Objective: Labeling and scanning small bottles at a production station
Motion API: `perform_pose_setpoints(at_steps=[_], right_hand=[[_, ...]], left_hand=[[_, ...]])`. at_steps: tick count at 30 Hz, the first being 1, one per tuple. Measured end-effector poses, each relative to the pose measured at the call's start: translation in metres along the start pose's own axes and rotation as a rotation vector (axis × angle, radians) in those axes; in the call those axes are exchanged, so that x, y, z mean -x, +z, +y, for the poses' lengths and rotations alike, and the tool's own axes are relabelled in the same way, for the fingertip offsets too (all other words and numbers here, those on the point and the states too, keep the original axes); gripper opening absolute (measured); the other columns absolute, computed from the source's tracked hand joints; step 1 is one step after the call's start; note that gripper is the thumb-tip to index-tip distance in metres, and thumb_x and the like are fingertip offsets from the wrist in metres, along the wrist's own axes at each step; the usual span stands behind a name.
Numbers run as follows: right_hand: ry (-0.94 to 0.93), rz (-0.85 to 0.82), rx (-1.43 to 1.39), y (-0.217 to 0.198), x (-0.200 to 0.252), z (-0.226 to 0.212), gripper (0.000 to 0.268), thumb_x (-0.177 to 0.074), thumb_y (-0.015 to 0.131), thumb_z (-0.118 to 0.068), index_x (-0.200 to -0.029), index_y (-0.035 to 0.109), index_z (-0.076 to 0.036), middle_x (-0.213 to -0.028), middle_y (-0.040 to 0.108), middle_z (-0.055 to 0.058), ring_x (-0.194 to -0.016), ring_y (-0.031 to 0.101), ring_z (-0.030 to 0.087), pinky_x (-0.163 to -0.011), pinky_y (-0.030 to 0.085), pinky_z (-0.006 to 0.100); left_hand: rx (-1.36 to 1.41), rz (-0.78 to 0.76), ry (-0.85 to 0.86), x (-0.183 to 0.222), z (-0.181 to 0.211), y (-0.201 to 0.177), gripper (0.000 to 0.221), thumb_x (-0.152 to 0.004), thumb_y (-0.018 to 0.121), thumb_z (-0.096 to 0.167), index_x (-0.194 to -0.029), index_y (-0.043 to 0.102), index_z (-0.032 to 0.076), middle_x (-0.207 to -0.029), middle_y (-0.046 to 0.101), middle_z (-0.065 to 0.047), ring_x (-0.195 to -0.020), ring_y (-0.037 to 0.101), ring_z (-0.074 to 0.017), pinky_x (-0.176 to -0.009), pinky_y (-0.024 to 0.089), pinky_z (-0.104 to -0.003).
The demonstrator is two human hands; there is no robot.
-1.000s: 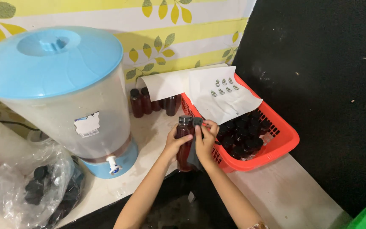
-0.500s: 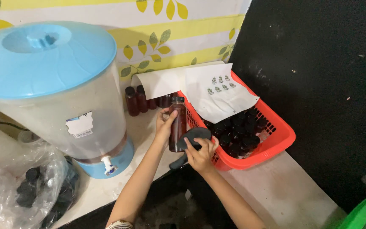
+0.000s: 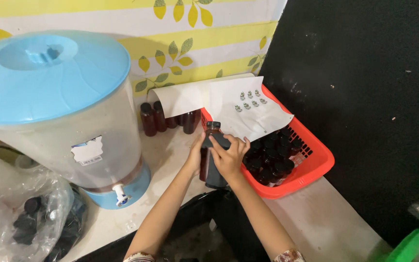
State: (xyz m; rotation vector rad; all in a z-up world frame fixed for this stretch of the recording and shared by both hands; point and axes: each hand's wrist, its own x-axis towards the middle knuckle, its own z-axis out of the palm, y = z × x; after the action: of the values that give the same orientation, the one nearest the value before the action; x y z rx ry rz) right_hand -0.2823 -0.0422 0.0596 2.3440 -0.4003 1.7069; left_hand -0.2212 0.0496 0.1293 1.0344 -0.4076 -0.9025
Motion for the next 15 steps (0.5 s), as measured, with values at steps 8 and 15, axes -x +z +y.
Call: perform_pose_setpoints(at_steps=[8, 15], right_hand=[[0.498, -0.023, -0.214, 0.003, 0.008, 0.0, 0.009, -0.075, 0.064, -0.025, -0.077, 0.065, -0.016, -0.096, 0.044, 0.001, -0.089, 0.037, 0.023, -0.083, 0.028, 0.04], [0.436, -0.111, -0.487, -0.02, 0.025, -0.015, 0.011, -0.07, 0.068, -0.017, -0.077, 0.065, -0.009, -0.094, 0.047, 0.005, -0.087, 0.041, 0.026, -0.08, 0.032, 0.037]], left_hand=[[-0.082, 0.077, 0.22, -0.029, -0.054, -0.028, 0.039, -0.059, 0.078, 0.027, -0.09, 0.061, 0.01, -0.078, 0.055, -0.006, -0.074, 0.05, -0.0175, -0.061, 0.044, -0.029], [0.025, 0.297, 0.16, -0.038, -0.048, -0.041, 0.043, -0.057, 0.079, 0.029, -0.088, 0.06, 0.006, -0.076, 0.052, -0.009, -0.069, 0.049, -0.02, -0.054, 0.041, -0.029]])
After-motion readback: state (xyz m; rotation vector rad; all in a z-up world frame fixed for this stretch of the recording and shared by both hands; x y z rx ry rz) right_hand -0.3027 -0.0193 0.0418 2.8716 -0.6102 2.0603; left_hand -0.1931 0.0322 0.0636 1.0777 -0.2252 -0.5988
